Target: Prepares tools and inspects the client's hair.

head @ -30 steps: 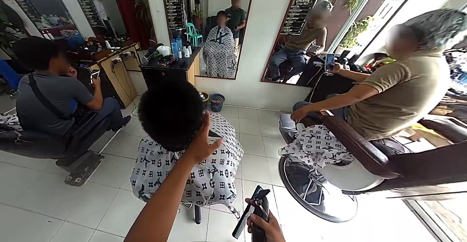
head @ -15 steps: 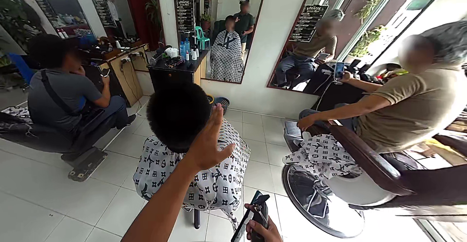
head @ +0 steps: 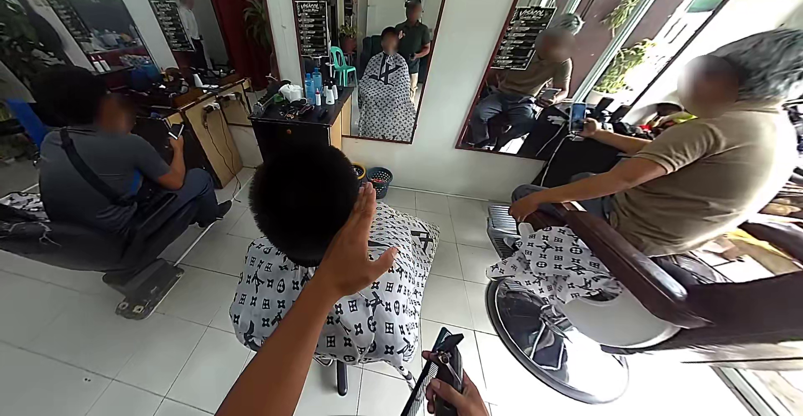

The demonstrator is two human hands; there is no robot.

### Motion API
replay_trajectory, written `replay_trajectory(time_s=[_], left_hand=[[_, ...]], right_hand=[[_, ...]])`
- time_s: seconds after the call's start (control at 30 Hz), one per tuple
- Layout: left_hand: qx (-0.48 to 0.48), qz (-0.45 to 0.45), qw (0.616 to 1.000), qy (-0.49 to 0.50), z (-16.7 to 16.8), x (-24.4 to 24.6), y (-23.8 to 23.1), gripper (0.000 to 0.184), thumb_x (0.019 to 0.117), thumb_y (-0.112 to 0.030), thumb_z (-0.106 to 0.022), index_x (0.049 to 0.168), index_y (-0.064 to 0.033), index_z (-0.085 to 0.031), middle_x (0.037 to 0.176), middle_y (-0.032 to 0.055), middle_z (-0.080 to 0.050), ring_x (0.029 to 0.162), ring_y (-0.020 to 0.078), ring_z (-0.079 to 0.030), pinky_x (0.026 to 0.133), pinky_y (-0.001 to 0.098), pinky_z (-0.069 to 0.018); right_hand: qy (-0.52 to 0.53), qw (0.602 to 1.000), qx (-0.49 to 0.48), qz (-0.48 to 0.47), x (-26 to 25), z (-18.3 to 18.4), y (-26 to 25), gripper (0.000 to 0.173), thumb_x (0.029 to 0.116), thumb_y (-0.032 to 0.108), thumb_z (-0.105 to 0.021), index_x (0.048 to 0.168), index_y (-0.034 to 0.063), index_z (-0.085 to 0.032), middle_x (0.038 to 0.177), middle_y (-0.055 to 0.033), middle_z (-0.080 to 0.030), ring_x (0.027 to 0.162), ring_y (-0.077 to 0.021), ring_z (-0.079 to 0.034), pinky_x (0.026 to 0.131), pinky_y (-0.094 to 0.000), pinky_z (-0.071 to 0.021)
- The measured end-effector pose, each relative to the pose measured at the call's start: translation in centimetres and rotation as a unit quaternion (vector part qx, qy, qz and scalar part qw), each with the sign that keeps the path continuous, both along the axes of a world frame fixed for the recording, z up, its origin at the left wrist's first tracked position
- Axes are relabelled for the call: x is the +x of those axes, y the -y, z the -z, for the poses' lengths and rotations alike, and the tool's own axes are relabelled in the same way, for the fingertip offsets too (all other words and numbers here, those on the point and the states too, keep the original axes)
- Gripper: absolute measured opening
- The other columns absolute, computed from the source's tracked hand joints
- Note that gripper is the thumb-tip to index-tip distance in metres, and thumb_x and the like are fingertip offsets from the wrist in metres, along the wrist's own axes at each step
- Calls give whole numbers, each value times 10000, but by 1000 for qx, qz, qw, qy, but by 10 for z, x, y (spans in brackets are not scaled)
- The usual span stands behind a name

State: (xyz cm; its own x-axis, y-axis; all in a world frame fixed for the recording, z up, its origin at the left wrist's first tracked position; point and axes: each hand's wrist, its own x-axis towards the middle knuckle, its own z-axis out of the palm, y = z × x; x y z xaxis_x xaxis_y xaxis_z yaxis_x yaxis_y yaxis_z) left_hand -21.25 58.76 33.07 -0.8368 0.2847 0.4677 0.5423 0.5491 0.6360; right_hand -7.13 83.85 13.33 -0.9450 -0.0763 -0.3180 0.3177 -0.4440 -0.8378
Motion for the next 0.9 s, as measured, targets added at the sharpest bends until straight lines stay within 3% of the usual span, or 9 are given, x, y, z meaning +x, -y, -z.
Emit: replay_trajectory(time_s=[0.07, 0.23, 0.6, 0.7, 0.9], left_hand=[[-4, -1, 1000, 4, 1, 0, 1, 940, 925, -375, -641, 1641, -27, -142, 1722, 113, -125, 1588, 171, -102, 1270, 347, -198], [4, -3, 1000, -2, 3, 0, 2, 945, 918, -383, -649, 1640, -29, -154, 1718, 119, -141, 1583, 167, -136, 1247, 342, -258], [13, -9, 999, 39, 9, -7, 4, 939, 927, -375, -649, 1641, -28, -147, 1717, 122, -144, 1579, 172, -157, 1226, 346, -292], [33, -11, 998, 44, 16, -7, 7, 927, 932, -376, -638, 1625, 18, -163, 1700, 176, -175, 1568, 199, -209, 1223, 349, -279], [47, -20, 997, 62, 23, -6, 9, 917, 940, -358, -636, 1622, 27, -159, 1692, 195, -187, 1563, 207, -224, 1235, 341, -258]], right_hand=[[0, 1000, -3, -1, -1, 1, 1, 450, 888, -64, -535, 1329, 3, -478, 1104, -119, -716, 649, -150, -684, 587, -303, -599], [1, 1000, -1, -10, -4, 1, 6, 460, 896, -62, -533, 1347, -11, -458, 1055, -124, -719, 635, -157, -679, 583, -308, -599], [2, 1000, -3, -1, -10, 0, 10, 455, 891, -58, -551, 1338, -10, -480, 982, -115, -726, 638, -165, -688, 592, -318, -609], [2, 1000, -5, 3, -10, -1, 9, 448, 891, -66, -541, 1331, -15, -477, 992, -120, -723, 632, -164, -684, 588, -316, -607], [-1, 1000, -4, 3, -11, -2, 8, 458, 889, -71, -543, 1337, -10, -469, 1050, -122, -720, 644, -160, -685, 592, -309, -606]])
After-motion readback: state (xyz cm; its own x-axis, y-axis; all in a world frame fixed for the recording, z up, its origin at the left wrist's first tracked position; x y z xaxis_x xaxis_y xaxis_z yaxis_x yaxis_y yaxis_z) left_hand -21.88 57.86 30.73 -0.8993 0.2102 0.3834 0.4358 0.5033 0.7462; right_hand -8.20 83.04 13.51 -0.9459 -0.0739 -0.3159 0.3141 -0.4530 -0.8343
